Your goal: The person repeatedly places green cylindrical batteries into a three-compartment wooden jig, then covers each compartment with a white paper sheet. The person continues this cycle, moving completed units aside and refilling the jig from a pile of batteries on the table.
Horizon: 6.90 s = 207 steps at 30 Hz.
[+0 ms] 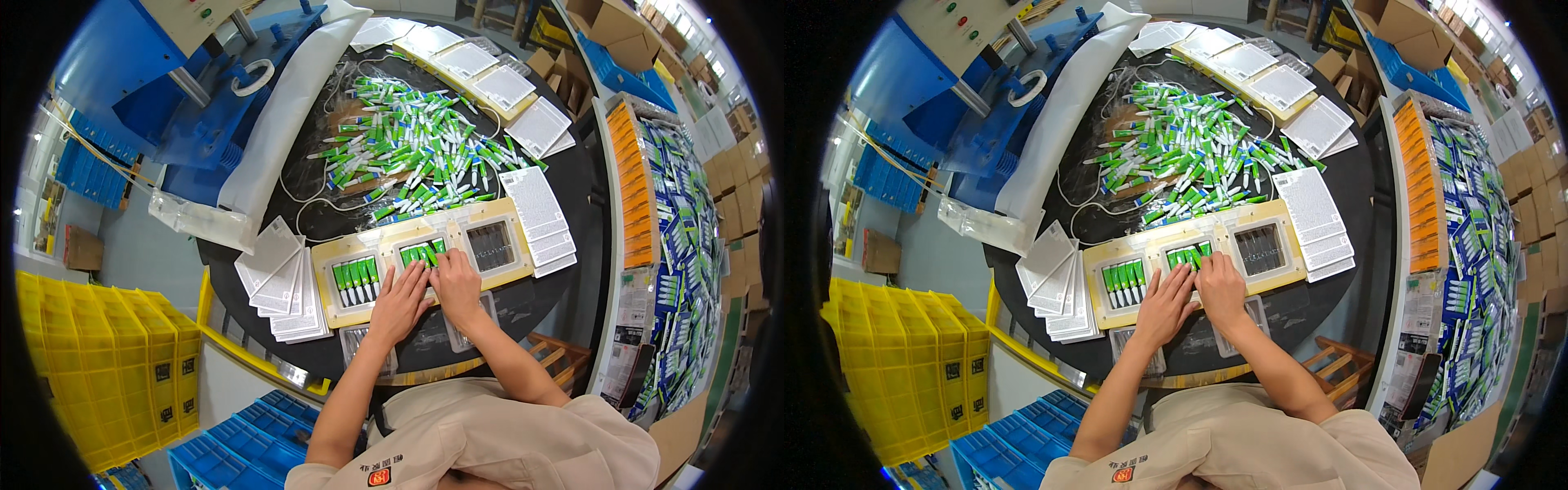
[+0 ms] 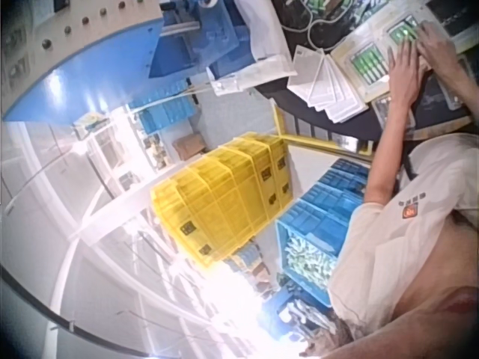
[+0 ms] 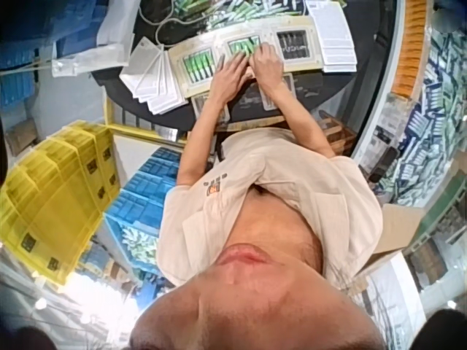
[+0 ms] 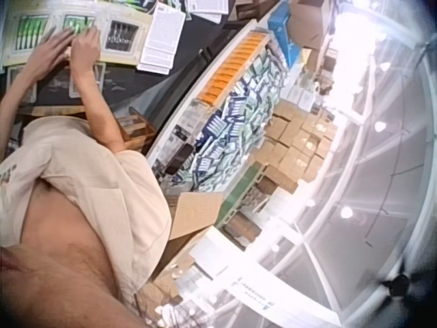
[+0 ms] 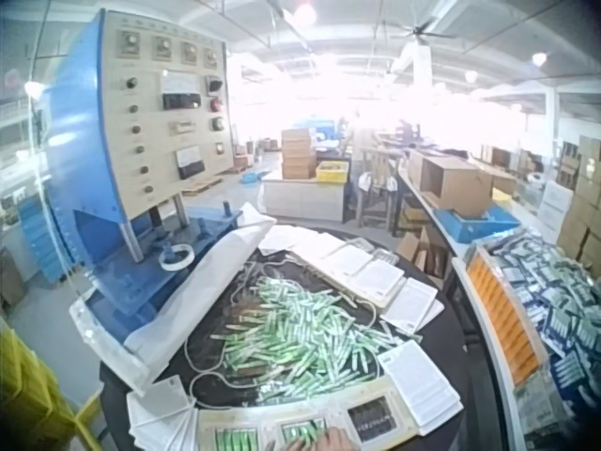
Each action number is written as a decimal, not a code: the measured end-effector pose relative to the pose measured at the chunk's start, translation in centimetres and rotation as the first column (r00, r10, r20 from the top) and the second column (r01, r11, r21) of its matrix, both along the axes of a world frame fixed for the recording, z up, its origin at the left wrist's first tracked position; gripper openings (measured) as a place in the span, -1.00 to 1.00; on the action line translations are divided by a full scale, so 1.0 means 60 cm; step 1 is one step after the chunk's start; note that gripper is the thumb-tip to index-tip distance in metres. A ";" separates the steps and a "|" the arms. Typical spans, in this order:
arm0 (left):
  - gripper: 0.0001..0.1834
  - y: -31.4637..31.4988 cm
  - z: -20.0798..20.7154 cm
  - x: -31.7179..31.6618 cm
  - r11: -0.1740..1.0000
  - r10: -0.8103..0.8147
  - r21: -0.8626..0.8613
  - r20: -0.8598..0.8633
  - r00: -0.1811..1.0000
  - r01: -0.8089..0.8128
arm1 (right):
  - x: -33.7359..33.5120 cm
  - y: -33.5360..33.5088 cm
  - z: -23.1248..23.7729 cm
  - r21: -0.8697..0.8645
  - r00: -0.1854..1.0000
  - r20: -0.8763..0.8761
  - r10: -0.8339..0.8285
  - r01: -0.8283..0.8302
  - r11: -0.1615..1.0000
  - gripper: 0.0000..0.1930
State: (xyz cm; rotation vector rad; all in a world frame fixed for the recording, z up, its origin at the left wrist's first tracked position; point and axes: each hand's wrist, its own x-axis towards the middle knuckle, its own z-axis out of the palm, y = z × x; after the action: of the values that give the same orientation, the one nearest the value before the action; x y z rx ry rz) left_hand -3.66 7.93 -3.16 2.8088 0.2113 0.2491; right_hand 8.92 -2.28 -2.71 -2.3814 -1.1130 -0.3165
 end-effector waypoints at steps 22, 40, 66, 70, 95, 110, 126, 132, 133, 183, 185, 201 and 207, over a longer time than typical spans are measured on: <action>-0.35 -0.117 0.005 -0.246 0.882 0.471 0.046 -0.127 0.873 -0.470 | 0.015 -0.030 -0.019 0.198 0.928 -0.007 0.372 -0.364 0.910 -0.73; -0.70 0.012 0.040 -0.071 0.833 0.553 -0.255 0.395 0.734 -0.490 | 0.254 0.011 0.038 0.263 0.969 -0.197 0.148 -0.093 0.960 -0.88; -0.79 0.016 0.048 0.057 0.953 0.126 0.252 0.173 0.977 -0.168 | 0.178 -0.141 0.026 -0.044 0.785 0.085 0.613 -0.612 0.790 -0.60; -0.78 0.018 0.027 0.055 0.956 0.094 0.263 0.142 0.985 -0.129 | 0.199 -0.122 0.011 0.123 0.816 -0.002 0.579 -0.574 0.810 -0.68; -0.60 -0.113 0.019 0.215 0.997 -0.061 0.056 0.236 0.970 0.049 | 0.198 -0.182 0.012 0.231 0.993 -0.086 0.082 -0.061 0.971 -0.77; -0.25 -0.104 0.017 0.138 0.996 -0.028 0.081 0.007 1.000 0.028 | 0.192 -0.169 0.001 0.373 0.935 -0.348 0.074 0.066 0.926 -0.82; -0.26 -0.099 0.020 0.126 0.990 -0.058 0.124 -0.065 0.996 0.066 | 0.201 -0.219 0.038 0.374 0.771 -0.633 0.075 0.219 0.901 -0.77; -0.21 -0.094 0.021 0.152 0.986 -0.073 0.142 -0.112 0.991 0.089 | 0.206 -0.281 0.002 0.391 0.232 -0.920 0.315 0.544 0.742 -0.68; -0.21 -0.091 0.023 0.154 0.981 -0.093 0.163 -0.076 0.993 0.104 | 0.216 -0.295 0.001 0.351 0.096 -0.924 0.371 0.599 0.719 -0.75; -0.54 -0.059 0.045 0.222 0.947 -0.322 0.025 0.034 0.946 0.322 | 0.437 0.072 0.003 -0.481 0.819 -0.420 0.392 -0.567 0.669 -0.84; -0.45 -0.068 0.033 0.211 0.920 -0.355 0.167 -0.024 0.934 0.354 | 0.447 0.073 -0.003 -0.479 0.787 -0.460 0.411 -0.609 0.632 -0.85; -0.59 0.008 0.034 0.216 0.999 0.015 -0.037 0.239 0.971 -0.007 | 0.185 -0.149 0.002 0.343 0.914 -0.400 0.061 0.088 0.935 -0.81; -0.77 0.091 0.024 0.312 0.980 0.194 -0.075 0.225 0.955 -0.182 | 0.170 -0.110 0.021 0.294 0.990 -0.139 0.025 0.017 0.956 -0.85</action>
State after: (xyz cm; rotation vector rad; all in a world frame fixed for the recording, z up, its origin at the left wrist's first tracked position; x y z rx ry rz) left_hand 15.04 13.40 -1.70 2.6779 0.4247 0.6015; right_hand 19.11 -8.88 -1.47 -2.1026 -0.9343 -0.2847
